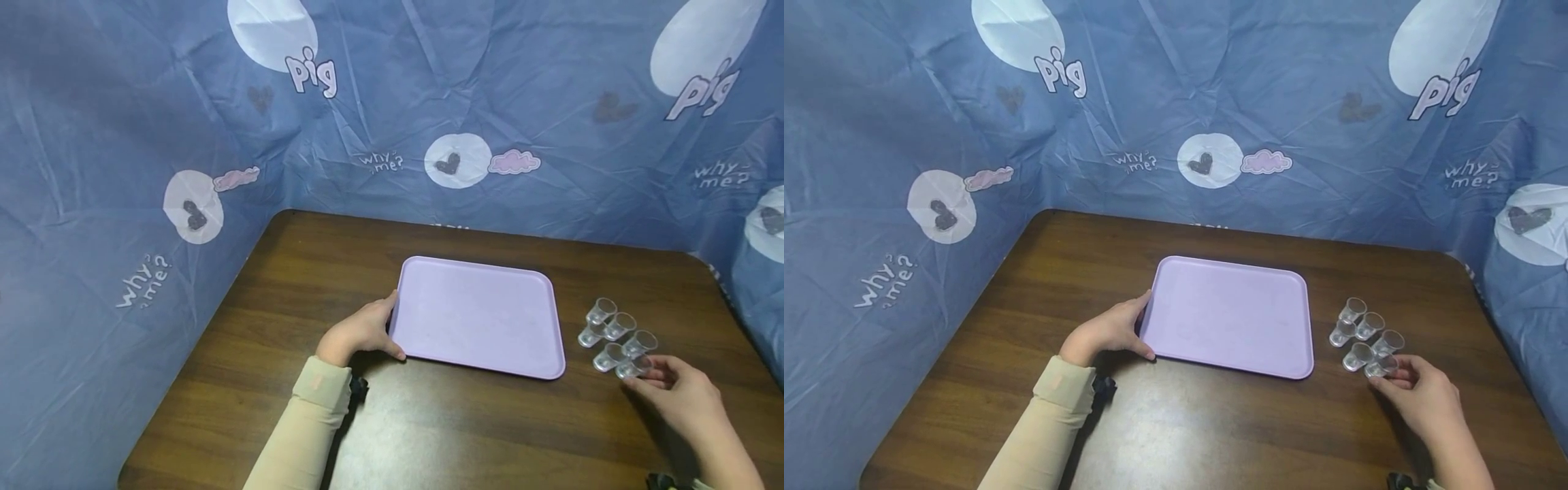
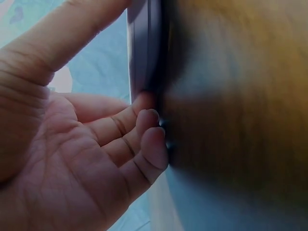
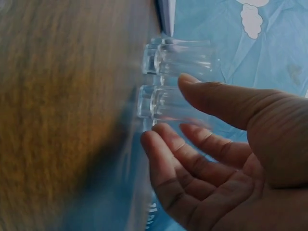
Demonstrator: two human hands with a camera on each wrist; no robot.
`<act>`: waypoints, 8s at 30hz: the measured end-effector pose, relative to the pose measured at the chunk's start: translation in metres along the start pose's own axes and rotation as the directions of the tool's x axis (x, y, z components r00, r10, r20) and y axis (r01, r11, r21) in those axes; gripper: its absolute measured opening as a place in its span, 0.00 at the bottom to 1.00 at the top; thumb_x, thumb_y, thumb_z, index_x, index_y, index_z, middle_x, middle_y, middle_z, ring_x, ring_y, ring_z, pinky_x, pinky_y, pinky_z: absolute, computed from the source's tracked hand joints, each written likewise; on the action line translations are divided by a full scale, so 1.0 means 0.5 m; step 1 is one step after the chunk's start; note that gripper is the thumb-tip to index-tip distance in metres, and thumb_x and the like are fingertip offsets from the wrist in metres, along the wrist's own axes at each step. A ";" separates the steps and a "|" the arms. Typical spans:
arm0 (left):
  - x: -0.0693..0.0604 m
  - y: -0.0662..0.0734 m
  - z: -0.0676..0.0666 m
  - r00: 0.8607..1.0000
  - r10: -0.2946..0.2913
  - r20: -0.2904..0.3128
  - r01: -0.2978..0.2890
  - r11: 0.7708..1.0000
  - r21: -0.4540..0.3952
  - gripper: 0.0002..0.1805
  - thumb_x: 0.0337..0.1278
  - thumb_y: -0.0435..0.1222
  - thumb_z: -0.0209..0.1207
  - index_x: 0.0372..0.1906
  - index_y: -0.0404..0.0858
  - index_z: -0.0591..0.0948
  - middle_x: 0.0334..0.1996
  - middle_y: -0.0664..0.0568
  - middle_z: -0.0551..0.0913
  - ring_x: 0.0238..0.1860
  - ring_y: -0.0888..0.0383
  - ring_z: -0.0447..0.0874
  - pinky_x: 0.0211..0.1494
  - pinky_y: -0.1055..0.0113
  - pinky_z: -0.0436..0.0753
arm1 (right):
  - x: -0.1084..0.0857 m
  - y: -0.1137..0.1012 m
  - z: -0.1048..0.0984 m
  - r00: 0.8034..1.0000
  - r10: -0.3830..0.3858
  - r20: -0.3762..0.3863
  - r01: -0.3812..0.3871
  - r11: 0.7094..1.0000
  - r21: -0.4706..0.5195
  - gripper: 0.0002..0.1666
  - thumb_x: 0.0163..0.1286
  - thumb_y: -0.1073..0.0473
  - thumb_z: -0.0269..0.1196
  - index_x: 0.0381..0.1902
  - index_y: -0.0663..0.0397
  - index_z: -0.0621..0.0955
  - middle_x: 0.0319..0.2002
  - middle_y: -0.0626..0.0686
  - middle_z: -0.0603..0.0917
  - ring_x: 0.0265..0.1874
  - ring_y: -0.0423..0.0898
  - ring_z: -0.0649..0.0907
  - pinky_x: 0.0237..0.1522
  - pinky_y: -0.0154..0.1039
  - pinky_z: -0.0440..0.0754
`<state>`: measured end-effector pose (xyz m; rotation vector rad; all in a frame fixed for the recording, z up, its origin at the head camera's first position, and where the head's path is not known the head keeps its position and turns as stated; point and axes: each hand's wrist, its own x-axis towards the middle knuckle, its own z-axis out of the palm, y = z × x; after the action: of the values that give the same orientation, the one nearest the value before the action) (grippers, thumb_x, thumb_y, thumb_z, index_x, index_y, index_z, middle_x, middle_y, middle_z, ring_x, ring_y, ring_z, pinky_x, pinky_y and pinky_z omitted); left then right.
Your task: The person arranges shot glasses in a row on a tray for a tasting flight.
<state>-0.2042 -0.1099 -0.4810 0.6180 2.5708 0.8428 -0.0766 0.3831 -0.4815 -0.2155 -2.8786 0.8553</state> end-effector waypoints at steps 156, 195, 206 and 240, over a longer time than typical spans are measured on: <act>0.006 0.001 0.001 0.999 0.016 -0.037 -0.016 1.000 -0.002 0.70 0.28 0.41 0.86 0.76 0.21 0.55 0.67 0.29 0.70 0.66 0.41 0.71 0.69 0.53 0.68 | 0.167 -0.510 0.381 0.926 -0.319 0.203 0.200 0.868 0.454 0.17 0.54 0.69 0.77 0.41 0.65 0.84 0.32 0.54 0.87 0.32 0.46 0.86 0.37 0.38 0.85; 0.001 0.001 0.000 0.998 0.041 -0.048 -0.043 0.997 -0.058 0.68 0.27 0.37 0.86 0.77 0.25 0.56 0.64 0.32 0.74 0.62 0.44 0.74 0.66 0.52 0.71 | 0.155 -0.430 0.216 0.947 -0.318 0.049 0.269 0.867 0.419 0.24 0.59 0.65 0.76 0.52 0.68 0.83 0.44 0.60 0.87 0.45 0.55 0.86 0.49 0.48 0.83; 0.001 0.001 0.000 0.998 0.039 -0.042 -0.040 0.998 -0.042 0.69 0.28 0.38 0.86 0.77 0.23 0.55 0.67 0.31 0.71 0.65 0.43 0.72 0.68 0.54 0.69 | 0.155 -0.384 0.163 0.955 -0.293 -0.042 0.286 0.880 0.378 0.25 0.59 0.65 0.77 0.53 0.67 0.83 0.43 0.59 0.88 0.44 0.54 0.87 0.46 0.47 0.84; 0.002 0.008 -0.004 0.999 0.014 -0.032 -0.015 0.999 -0.038 0.69 0.31 0.39 0.86 0.77 0.22 0.54 0.72 0.30 0.64 0.69 0.43 0.67 0.70 0.54 0.66 | 0.110 -0.252 0.055 0.970 -0.170 -0.175 0.215 0.933 0.289 0.26 0.60 0.63 0.77 0.54 0.67 0.82 0.44 0.61 0.87 0.41 0.45 0.86 0.39 0.21 0.78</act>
<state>-0.2049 -0.1073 -0.4775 0.6177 2.5749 0.9113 -0.1476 0.2739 -0.4303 0.0363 -2.5348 1.1734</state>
